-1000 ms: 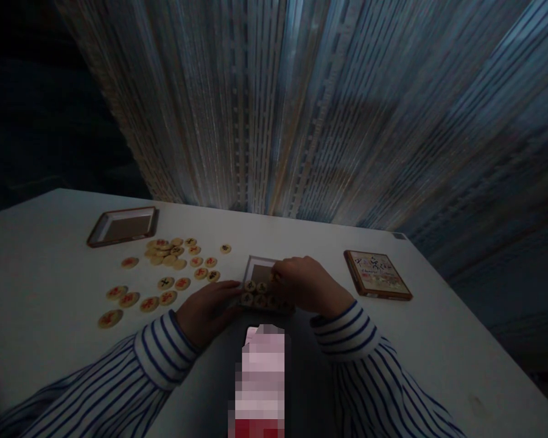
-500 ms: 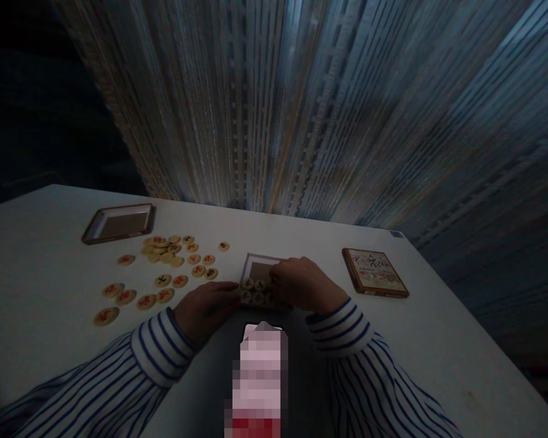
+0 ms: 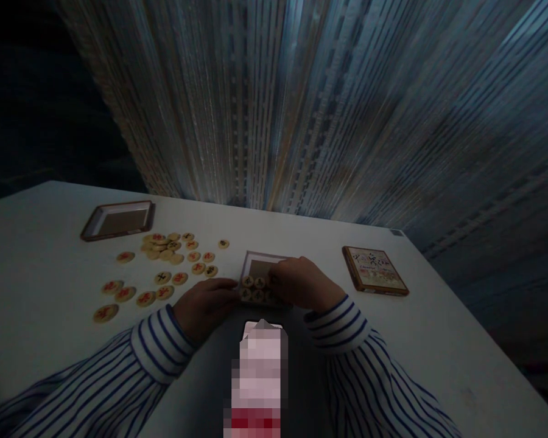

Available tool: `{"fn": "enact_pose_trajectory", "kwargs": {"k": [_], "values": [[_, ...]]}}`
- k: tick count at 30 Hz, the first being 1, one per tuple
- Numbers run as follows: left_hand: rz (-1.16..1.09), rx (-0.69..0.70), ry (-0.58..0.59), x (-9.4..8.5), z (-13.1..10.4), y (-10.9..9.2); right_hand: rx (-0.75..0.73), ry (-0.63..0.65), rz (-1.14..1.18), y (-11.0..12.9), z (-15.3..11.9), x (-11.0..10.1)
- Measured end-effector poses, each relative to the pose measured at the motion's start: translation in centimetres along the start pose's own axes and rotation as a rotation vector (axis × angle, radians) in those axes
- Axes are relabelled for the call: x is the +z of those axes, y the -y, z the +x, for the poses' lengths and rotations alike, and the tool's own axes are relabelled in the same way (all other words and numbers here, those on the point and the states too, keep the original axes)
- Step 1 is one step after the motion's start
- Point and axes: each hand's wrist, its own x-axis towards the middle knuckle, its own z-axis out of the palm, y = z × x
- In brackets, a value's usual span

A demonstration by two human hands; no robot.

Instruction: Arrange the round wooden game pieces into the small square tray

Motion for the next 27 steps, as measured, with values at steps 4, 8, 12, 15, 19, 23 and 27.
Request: {"fn": "enact_pose_trajectory", "kwargs": {"k": [4,8,12,15,19,23,27], "values": [[0.013,0.0,-0.006,0.01,-0.02,-0.09,-0.009,0.0,0.004,-0.22,0.1,0.22],[0.011,0.0,-0.003,0.2,-0.06,0.0,-0.017,0.013,0.033,-0.47,0.15,0.4],[0.017,0.002,-0.02,0.25,-0.08,0.11,-0.022,0.031,0.047,-0.56,0.22,0.49],[0.025,0.013,-0.026,0.16,-0.03,0.05,-0.021,0.037,0.043,-0.56,0.19,0.49],[0.031,0.023,-0.027,0.11,0.02,-0.04,-0.024,0.026,0.042,-0.58,0.01,0.41],[0.034,0.006,-0.028,0.21,-0.06,0.03,-0.024,0.034,0.029,-0.71,0.04,0.52],[0.028,0.023,-0.033,0.19,-0.06,0.06,-0.032,0.06,0.027,-0.78,0.19,0.64]]}}
